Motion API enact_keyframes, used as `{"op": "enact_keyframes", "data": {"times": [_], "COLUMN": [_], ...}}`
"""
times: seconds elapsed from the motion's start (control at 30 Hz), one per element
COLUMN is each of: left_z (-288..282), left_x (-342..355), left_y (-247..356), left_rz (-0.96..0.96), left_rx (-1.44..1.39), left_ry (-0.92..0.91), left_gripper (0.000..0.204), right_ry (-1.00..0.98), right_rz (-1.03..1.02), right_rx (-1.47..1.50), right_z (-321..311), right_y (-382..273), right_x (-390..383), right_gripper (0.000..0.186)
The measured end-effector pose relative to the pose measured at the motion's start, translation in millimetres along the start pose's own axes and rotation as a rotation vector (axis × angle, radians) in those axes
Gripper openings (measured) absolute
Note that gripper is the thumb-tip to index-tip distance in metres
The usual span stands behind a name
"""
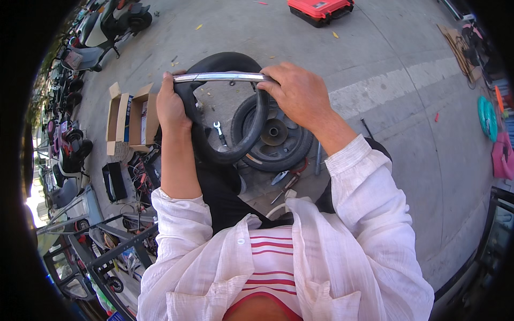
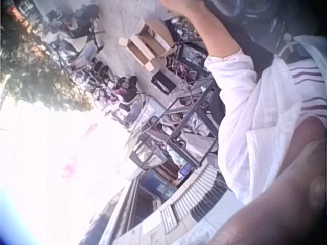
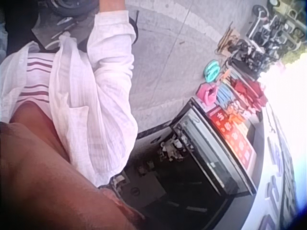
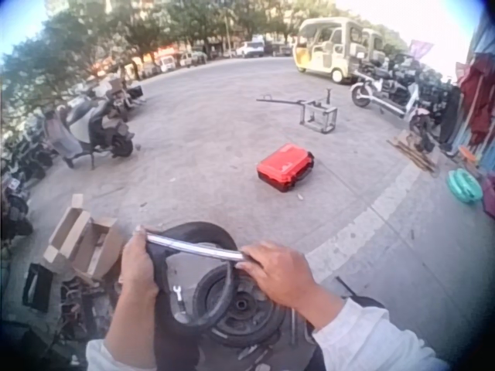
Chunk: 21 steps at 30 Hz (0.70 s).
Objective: The person removes a tire from a wheel rim, inspects the tire and rim, and then attempts to reseat the tire onto the rim using a metal tire lever. The person repeatedly manipulates the tire and rim, trying to fit the tire bead back onto the rim.
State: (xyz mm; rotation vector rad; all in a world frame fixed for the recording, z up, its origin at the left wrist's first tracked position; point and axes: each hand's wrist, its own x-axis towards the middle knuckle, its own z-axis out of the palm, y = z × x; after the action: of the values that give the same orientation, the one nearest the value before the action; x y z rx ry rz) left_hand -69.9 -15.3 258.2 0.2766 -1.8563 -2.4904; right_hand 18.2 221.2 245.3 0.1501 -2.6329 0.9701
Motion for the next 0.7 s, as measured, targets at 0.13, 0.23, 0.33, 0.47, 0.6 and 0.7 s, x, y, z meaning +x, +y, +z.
{"op": "enact_keyframes", "data": {"times": [0.13,0.23,0.33,0.47,0.6,0.7], "left_z": [0.4,-1.7,-8.3,-25.2,-30.3,-19.3], "left_x": [-1.5,3.7,9.7,18.7,18.6,8.6], "left_y": [1.6,-2.2,-0.6,0.0,-2.8,3.8], "left_rz": [0.015,0.022,-0.005,-0.04,-0.033,-0.021], "left_rx": [-0.028,-0.095,-0.08,-0.182,-0.166,-0.145], "left_ry": [-0.011,0.045,0.082,0.039,-0.039,-0.053], "left_gripper": [0.037,0.029,0.027,0.026,0.026,0.026], "right_ry": [-0.048,-0.043,-0.034,-0.045,-0.102,-0.205], "right_rz": [0.106,0.27,0.451,0.599,0.667,0.649], "right_rx": [-0.015,-0.021,-0.052,-0.114,0.533,0.748], "right_z": [-1.4,-0.8,-1.0,-0.5,-5.7,-11.9], "right_y": [-8.2,-7.2,20.2,51.3,44.1,13.7], "right_x": [-0.4,1.1,4.8,14.6,14.8,9.2], "right_gripper": [0.027,0.031,0.032,0.033,0.034,0.034]}}
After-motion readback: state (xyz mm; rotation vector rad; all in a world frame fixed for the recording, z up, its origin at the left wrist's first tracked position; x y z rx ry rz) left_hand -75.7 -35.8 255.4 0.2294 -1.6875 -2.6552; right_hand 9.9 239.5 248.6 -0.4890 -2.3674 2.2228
